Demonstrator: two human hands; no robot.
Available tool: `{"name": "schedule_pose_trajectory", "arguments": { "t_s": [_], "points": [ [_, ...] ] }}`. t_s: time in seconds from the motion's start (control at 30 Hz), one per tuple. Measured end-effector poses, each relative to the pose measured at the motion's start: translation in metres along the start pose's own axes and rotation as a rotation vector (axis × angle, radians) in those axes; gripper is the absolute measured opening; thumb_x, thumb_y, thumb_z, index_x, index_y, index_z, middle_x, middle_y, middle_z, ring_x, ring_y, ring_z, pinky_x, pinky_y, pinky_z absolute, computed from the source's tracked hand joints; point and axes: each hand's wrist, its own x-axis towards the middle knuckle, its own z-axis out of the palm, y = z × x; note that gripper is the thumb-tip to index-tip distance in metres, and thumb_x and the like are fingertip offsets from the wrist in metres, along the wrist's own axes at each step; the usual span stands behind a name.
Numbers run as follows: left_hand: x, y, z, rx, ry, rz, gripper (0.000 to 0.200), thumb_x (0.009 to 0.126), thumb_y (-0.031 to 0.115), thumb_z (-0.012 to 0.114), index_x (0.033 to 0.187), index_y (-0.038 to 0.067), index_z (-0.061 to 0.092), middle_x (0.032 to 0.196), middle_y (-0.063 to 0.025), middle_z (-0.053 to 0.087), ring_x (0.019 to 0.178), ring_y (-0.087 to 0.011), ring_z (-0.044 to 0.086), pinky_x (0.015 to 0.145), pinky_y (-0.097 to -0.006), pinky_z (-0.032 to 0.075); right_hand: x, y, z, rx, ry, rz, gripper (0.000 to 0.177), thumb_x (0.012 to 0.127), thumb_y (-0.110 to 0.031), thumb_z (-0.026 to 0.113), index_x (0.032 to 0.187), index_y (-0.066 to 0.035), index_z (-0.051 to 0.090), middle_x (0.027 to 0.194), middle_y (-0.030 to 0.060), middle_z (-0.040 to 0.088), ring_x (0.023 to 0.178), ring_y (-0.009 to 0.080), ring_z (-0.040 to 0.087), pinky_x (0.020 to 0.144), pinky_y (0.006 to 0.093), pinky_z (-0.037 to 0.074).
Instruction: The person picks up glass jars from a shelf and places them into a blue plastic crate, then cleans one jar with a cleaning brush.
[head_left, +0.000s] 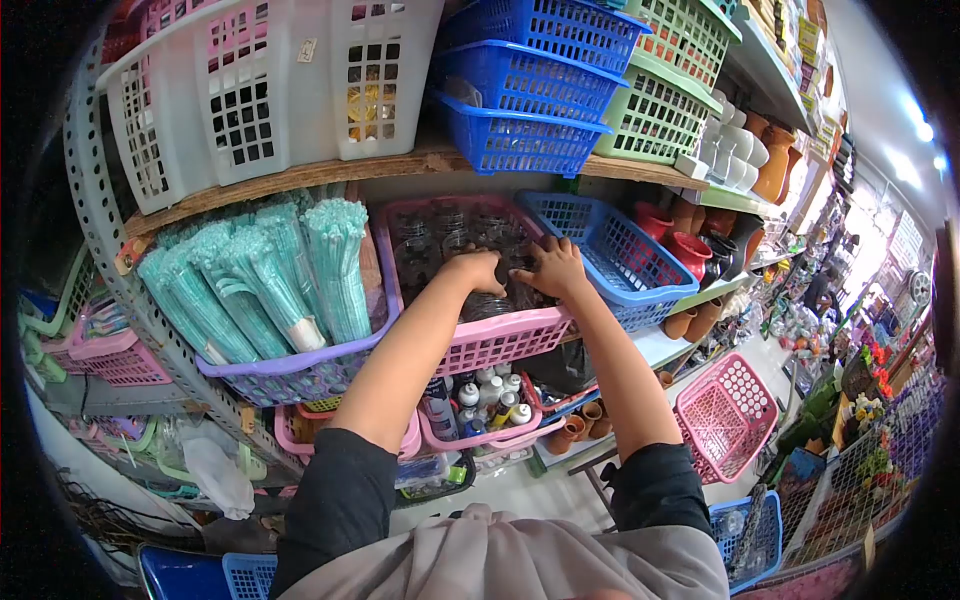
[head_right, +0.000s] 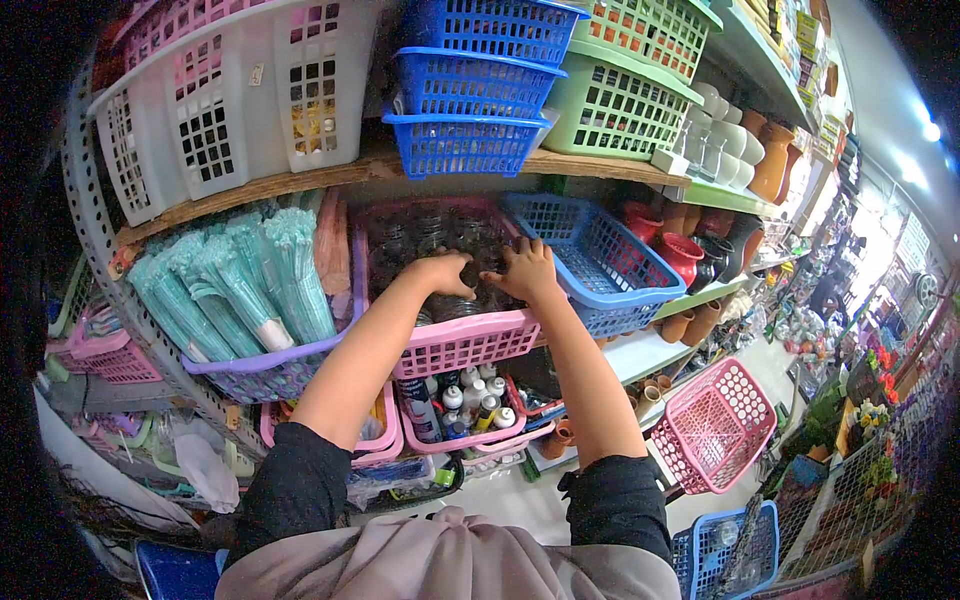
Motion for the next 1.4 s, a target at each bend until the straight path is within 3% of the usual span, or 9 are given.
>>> {"name": "schedule_pose_trajectory", "arguments": {
  "t_s": [0.2, 0.27, 0.5, 0.57, 0.67, 0.77, 1.1, 1.17, 1.4],
  "points": [
    [0.009, -0.008, 0.007, -0.056, 0.085, 0.088, 0.107, 0.065, 0.049, 0.079, 0.145, 0.0, 0.028, 0.142, -0.0261, 0.04, 0.134, -0.0392, 0.036, 0.11, -0.0413, 0.034, 0.0, -0.003, -0.004, 0.054, 0.012, 0.041, 0.081, 0.074, -0.074, 0.054, 0.122, -0.01, 0.062, 0.128, 0.0212, 0.053, 0.123, 0.0375, 0.044, 0.103, 0.0456, 0.032],
    [0.008, -0.007, 0.007, -0.051, 0.143, 0.099, 0.108, 0.064, 0.05, 0.079, 0.145, -0.001, 0.028, 0.141, -0.0275, 0.041, 0.133, -0.0389, 0.038, 0.109, -0.0414, 0.035, 0.001, -0.005, 0.0, 0.12, 0.173, 0.095, 0.064, 0.077, -0.065, 0.06, 0.116, -0.015, 0.065, 0.119, 0.0161, 0.057, 0.115, 0.0356, 0.049, 0.1, 0.0451, 0.036],
    [0.012, -0.006, 0.007, -0.141, 0.091, 0.177, 0.105, 0.067, 0.053, 0.074, 0.146, 0.002, 0.028, 0.141, -0.0254, 0.042, 0.134, -0.042, 0.035, 0.112, -0.0433, 0.029, 0.002, -0.005, -0.008, 0.157, 0.232, 0.04, 0.041, 0.083, -0.048, 0.062, 0.091, -0.009, 0.073, 0.109, 0.0144, 0.062, 0.101, 0.0347, 0.057, 0.087, 0.047, 0.044],
    [0.008, -0.002, 0.005, -0.074, 0.088, 0.194, 0.103, 0.07, 0.055, 0.072, 0.147, 0.003, 0.028, 0.139, -0.028, 0.043, 0.132, -0.0423, 0.037, 0.11, -0.0419, 0.032, 0.003, -0.005, -0.011, 0.348, 0.447, 0.074, 0.036, 0.083, -0.042, 0.062, 0.082, -0.008, 0.072, 0.093, 0.016, 0.066, 0.094, 0.0348, 0.06, 0.081, 0.0481, 0.046],
    [0.003, 0.003, 0.002, -0.113, 0.055, 0.139, 0.09, 0.072, 0.048, 0.071, 0.145, 0.008, 0.036, 0.143, -0.0235, 0.041, 0.134, -0.0426, 0.035, 0.114, -0.0446, 0.025, -0.001, 0.0, -0.011, 0.024, 0.181, 0.049, 0.031, 0.082, -0.037, 0.061, 0.077, -0.008, 0.072, 0.079, 0.0158, 0.067, 0.089, 0.0353, 0.061, 0.075, 0.0488, 0.047],
    [0.011, -0.001, 0.009, -0.1, 0.08, 0.118, 0.088, 0.073, 0.048, 0.07, 0.146, 0.013, 0.035, 0.143, -0.0216, 0.041, 0.135, -0.0431, 0.032, 0.113, -0.046, 0.026, -0.002, -0.002, -0.013, -0.029, 0.234, 0.022, 0.03, 0.082, -0.037, 0.061, 0.075, -0.009, 0.072, 0.072, 0.0151, 0.067, 0.087, 0.0352, 0.061, 0.074, 0.048, 0.047],
    [0.016, 0.0, 0.014, -0.064, 0.071, 0.11, 0.087, 0.075, 0.046, 0.068, 0.147, 0.012, 0.032, 0.149, -0.0147, 0.036, 0.139, -0.0416, 0.024, 0.112, -0.0563, 0.024, -0.005, -0.003, -0.013, -0.035, 0.234, 0.055, 0.025, 0.077, -0.033, 0.068, 0.086, -0.009, 0.071, 0.085, 0.0126, 0.068, 0.091, 0.0343, 0.061, 0.078, 0.0476, 0.045],
    [0.013, 0.003, 0.01, -0.051, 0.054, 0.1, 0.088, 0.075, 0.046, 0.068, 0.148, 0.011, 0.031, 0.151, -0.0141, 0.032, 0.139, -0.0412, 0.024, 0.112, -0.0556, 0.024, -0.004, -0.004, -0.014, 0.201, 0.457, 0.087, 0.024, 0.079, -0.03, 0.067, 0.087, -0.007, 0.069, 0.088, 0.0129, 0.065, 0.09, 0.0347, 0.06, 0.077, 0.0464, 0.047],
    [-0.057, 0.069, -0.026, -0.121, 0.78, 0.372, 0.059, 0.082, 0.03, 0.067, 0.135, 0.011, 0.048, 0.143, -0.0123, 0.041, 0.133, -0.0348, 0.036, 0.112, -0.0501, 0.024, -0.073, 0.011, -0.071, 0.543, 0.715, -0.047, 0.012, 0.08, -0.012, 0.063, 0.086, -0.002, 0.06, 0.086, 0.0149, 0.057, 0.083, 0.0355, 0.056, 0.072, 0.044, 0.045]
  ]
}}
